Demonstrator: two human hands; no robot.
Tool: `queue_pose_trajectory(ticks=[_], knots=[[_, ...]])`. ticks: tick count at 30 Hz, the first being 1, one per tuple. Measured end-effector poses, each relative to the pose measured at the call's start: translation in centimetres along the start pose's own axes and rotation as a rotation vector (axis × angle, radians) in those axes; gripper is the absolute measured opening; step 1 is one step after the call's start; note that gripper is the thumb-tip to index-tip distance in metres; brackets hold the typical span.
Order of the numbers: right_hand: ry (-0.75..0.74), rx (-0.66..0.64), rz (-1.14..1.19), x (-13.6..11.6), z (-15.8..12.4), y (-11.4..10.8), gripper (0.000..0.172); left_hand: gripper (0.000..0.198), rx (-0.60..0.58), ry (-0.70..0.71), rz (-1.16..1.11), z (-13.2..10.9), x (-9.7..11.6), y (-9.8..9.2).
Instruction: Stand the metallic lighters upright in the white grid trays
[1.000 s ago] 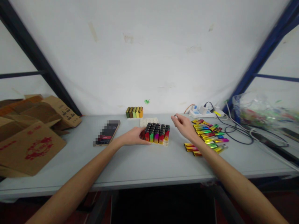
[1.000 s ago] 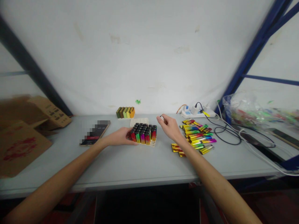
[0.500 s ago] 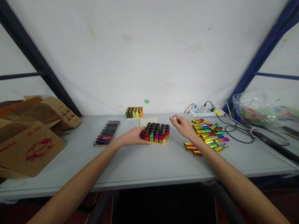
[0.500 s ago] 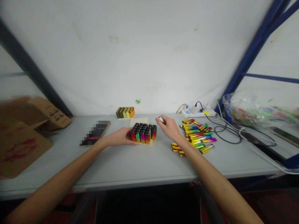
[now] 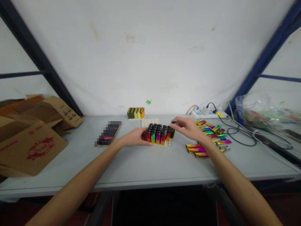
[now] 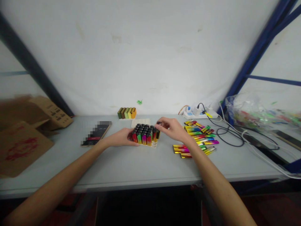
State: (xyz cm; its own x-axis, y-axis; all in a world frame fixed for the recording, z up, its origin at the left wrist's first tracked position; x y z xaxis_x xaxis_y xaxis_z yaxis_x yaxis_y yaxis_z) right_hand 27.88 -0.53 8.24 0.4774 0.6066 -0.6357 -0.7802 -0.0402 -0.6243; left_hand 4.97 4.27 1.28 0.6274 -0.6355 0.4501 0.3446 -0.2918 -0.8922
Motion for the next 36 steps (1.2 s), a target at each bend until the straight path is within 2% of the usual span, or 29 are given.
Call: queue_pose_trajectory(ticks=[3,8,20,29,36], knots=[[0.031,-0.102,0.036,0.3,-0.2,1.1,0.034,0.054,-0.009,-0.002,-0.020,0.0,0.1,0.1],[0.000,-0.183,0.002,0.1,-0.4,2.2,0.026,0.057,-0.013,-0.006,-0.022,0.0,0.4,0.0],[0.000,-0.187,-0.054,0.0,-0.5,2.3,0.026,0.059,-0.015,-0.020,0.006,0.0,0.4,-0.1],[0.020,-0.246,-0.008,0.1,-0.5,2.3,0.030,0.058,-0.012,-0.011,-0.018,-0.1,0.4,-0.1],[0.106,-0.298,0.077,0.3,-0.8,2.5,0.039,0.057,-0.007,-0.014,0.003,0.1,0.2,0.1]])
Point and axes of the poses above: each hand's wrist, its own z-axis towards the middle knuckle, its own y-axis out of the palm, x = y × z, the point moved 7 cm from there along z, towards the middle knuckle, and after that the axes turned 7 degrees about z, right-handed, at the moved point
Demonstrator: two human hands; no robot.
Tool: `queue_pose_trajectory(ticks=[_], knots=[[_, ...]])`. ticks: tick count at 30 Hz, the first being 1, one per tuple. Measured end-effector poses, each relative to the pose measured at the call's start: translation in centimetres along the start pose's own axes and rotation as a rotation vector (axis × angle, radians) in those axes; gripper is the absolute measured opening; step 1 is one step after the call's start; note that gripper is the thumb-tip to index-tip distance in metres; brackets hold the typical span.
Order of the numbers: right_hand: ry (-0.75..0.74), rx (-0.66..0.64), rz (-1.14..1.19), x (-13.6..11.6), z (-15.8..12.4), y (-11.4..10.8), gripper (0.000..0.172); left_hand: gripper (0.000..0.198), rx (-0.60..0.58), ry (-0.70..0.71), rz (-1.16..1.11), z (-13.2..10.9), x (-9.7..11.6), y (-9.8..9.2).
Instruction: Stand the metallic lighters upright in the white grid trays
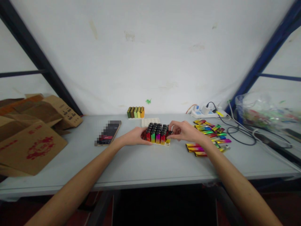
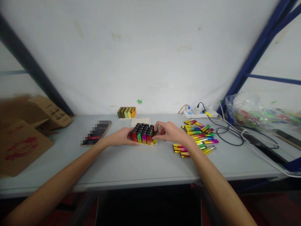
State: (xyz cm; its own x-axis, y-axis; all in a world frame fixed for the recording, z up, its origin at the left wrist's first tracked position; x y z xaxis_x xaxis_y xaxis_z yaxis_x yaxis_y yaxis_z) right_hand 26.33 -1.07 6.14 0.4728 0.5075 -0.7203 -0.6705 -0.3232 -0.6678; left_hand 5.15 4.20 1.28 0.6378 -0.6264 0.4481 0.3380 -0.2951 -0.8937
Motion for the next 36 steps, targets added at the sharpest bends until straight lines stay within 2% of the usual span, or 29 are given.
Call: queue_pose_trajectory(ticks=[4,8,10,13,15,18,22,24,27,29,31,36], knots=[[-0.043,0.073,-0.003,-0.5,-0.2,-1.1,0.045,0.058,-0.004,0.005,-0.019,0.0,0.2,0.0],[0.029,0.171,-0.110,0.7,-1.1,-4.2,0.039,0.058,-0.003,-0.008,-0.009,-0.1,0.1,-0.1],[0.137,0.081,-0.167,2.3,-2.0,-5.2,0.040,0.059,-0.008,-0.017,-0.006,-0.1,0.1,-0.1],[0.391,-0.182,-0.217,5.7,-4.0,-5.5,0.040,0.059,-0.017,-0.016,-0.008,-0.1,0.2,-0.1],[0.511,-0.297,-0.246,7.4,-5.3,-5.5,0.043,0.059,-0.016,-0.015,-0.001,-0.1,0.2,-0.1],[0.569,-0.355,-0.263,8.3,-5.8,-5.2,0.045,0.059,-0.022,-0.021,-0.005,-0.1,0.2,-0.1],[0.602,-0.378,-0.307,8.5,-5.1,-4.3,0.038,0.059,-0.032,-0.025,-0.003,-0.2,0.3,-0.1],[0.538,-0.304,-0.327,8.1,-4.2,-4.3,0.031,0.059,-0.025,-0.020,0.008,-0.2,0.3,-0.2],[0.356,-0.079,-0.275,6.9,-2.8,-5.0,0.025,0.058,-0.015,-0.020,0.020,-0.1,0.2,-0.2],[0.247,0.042,-0.203,6.1,-2.2,-5.3,0.026,0.058,-0.012,-0.021,0.024,-0.1,0.1,-0.1],[0.177,0.105,-0.171,5.3,-1.9,-5.3,0.029,0.057,-0.011,-0.023,0.019,-0.1,0.0,-0.1],[0.022,0.297,-0.236,2.8,-1.1,-5.6,0.039,0.057,-0.016,-0.006,-0.013,-0.1,0.0,-0.1]])
Point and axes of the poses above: each hand's wrist, its own z-axis towards the middle knuckle, its own y-axis out of the palm, x = y × z, the point moved 7 cm from there along z, towards the middle knuckle, and after that the axes turned 7 degrees about z, right-handed, at the moved point
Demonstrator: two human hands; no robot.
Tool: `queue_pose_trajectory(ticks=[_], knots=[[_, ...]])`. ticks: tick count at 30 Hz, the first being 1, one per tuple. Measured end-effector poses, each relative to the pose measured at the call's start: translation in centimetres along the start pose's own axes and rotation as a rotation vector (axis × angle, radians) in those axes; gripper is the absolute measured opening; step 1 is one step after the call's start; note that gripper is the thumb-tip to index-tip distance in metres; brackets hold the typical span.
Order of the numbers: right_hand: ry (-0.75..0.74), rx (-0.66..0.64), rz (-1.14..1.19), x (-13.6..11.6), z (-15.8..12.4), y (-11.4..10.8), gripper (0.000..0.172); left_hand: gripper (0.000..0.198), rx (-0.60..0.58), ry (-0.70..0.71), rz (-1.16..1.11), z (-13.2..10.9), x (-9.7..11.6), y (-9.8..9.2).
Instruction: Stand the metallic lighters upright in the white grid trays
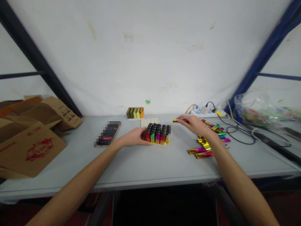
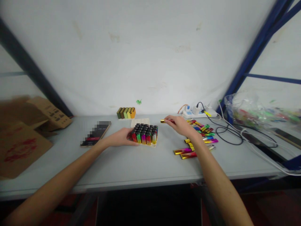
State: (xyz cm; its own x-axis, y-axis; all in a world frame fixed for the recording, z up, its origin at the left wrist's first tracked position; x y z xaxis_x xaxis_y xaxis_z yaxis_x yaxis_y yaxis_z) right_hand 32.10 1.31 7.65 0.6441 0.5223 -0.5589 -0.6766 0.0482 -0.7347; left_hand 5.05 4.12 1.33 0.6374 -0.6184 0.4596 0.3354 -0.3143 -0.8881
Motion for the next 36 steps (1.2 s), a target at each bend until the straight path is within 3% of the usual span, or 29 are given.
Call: queue_pose_trajectory(ticks=[5,8,13,16,19,26,36], knots=[[0.053,0.135,0.220,-0.1,0.5,0.1,0.044,0.058,0.007,-0.005,0.008,0.0,-0.2,0.0],[0.037,0.098,0.373,-0.8,0.6,0.9,0.045,0.057,0.011,0.000,0.011,0.0,-0.2,0.0],[0.005,0.029,0.361,-2.5,0.5,1.8,0.052,0.059,0.006,-0.003,0.013,0.0,-0.2,0.0],[0.018,-0.083,0.512,-2.7,0.4,3.0,0.050,0.057,0.010,0.003,0.016,0.0,0.0,-0.1],[0.065,-0.069,0.612,-2.2,0.5,3.6,0.047,0.055,0.015,0.014,0.003,0.0,0.1,-0.1],[0.127,0.182,0.345,-0.9,0.4,3.1,0.058,0.056,0.020,0.005,0.005,0.1,-0.2,0.0],[0.199,0.233,0.252,-0.1,0.5,3.6,0.040,0.055,0.014,0.012,0.000,0.1,0.0,0.0]])
Point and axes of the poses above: each hand's wrist, its own z-axis towards the middle knuckle, its own y-axis out of the palm, x = y × z, the point moved 7 cm from there along z, towards the middle knuckle, and after that the axes turned 7 degrees about z, right-handed, at the moved point
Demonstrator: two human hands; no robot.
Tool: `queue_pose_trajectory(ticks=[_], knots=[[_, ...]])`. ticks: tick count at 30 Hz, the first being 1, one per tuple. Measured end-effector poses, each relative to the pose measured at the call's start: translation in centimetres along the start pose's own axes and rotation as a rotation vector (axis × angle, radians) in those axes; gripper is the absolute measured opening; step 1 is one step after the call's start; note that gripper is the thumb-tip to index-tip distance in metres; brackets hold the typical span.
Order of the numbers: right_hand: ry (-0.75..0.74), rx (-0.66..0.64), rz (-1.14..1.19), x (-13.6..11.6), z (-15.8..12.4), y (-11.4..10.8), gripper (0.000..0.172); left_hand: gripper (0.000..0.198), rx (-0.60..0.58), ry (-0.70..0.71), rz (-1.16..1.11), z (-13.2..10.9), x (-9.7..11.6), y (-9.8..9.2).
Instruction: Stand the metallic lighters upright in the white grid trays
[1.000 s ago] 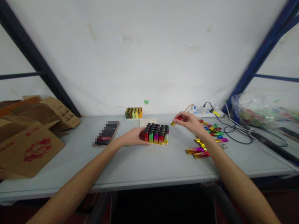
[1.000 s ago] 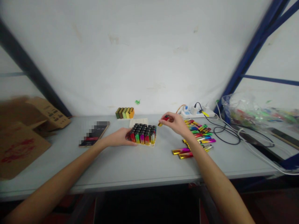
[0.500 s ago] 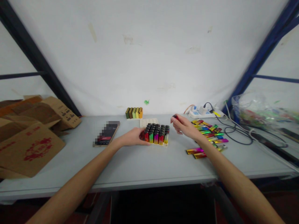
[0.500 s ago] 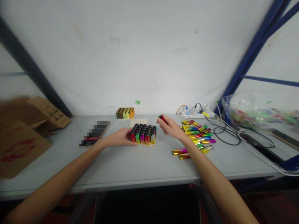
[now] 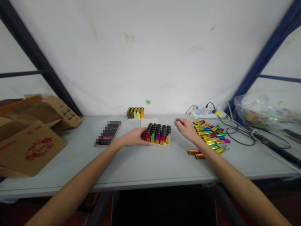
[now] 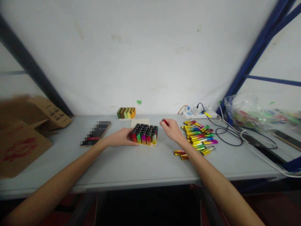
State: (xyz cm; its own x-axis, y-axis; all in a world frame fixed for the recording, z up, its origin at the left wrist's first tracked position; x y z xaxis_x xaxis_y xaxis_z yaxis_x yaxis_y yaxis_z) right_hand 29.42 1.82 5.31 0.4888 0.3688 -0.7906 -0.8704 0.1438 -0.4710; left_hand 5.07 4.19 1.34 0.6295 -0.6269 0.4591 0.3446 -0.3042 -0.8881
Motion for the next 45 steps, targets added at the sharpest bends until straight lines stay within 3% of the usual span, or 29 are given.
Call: queue_pose_trajectory(ticks=[4,9,15,20,23,34,38,45], knots=[[-0.026,-0.037,-0.018,-0.3,-0.1,0.2,0.047,0.054,0.017,-0.005,-0.005,0.0,-0.1,0.0],[-0.095,-0.096,0.045,-1.3,-0.3,-0.1,0.043,0.053,0.011,-0.001,0.015,0.0,0.0,-0.1],[-0.294,-0.115,-0.015,-3.7,-0.6,-1.0,0.045,0.053,0.007,0.003,0.007,0.0,-0.1,0.0],[-0.193,-0.366,0.103,-3.4,-1.4,0.5,0.040,0.057,-0.002,0.013,-0.007,0.0,0.2,0.0],[-0.219,-0.457,0.087,-3.4,-1.9,1.4,0.036,0.059,-0.012,0.010,-0.012,0.0,0.3,0.0],[-0.313,-0.473,-0.146,-4.0,-2.7,2.3,0.038,0.057,-0.010,0.004,-0.022,-0.1,0.3,0.0],[-0.289,-0.404,-0.161,-4.3,-2.5,1.5,0.046,0.059,0.004,-0.002,-0.003,-0.1,0.1,0.0],[-0.307,-0.004,-0.297,-3.9,-0.9,-3.0,0.033,0.065,0.091,-0.054,0.131,0.5,0.6,0.6]])
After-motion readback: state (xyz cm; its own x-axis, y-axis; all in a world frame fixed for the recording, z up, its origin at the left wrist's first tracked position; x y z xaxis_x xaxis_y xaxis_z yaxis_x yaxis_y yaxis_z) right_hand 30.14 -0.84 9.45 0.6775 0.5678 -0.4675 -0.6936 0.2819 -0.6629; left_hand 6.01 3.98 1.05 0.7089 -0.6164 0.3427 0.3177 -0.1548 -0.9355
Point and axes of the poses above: each hand's wrist, its own z-axis towards the middle knuckle, its own y-axis out of the palm, x = y × z, the point moved 7 cm from there along z, towards the middle knuckle, and after that the axes turned 7 degrees about z, right-handed, at the moved point
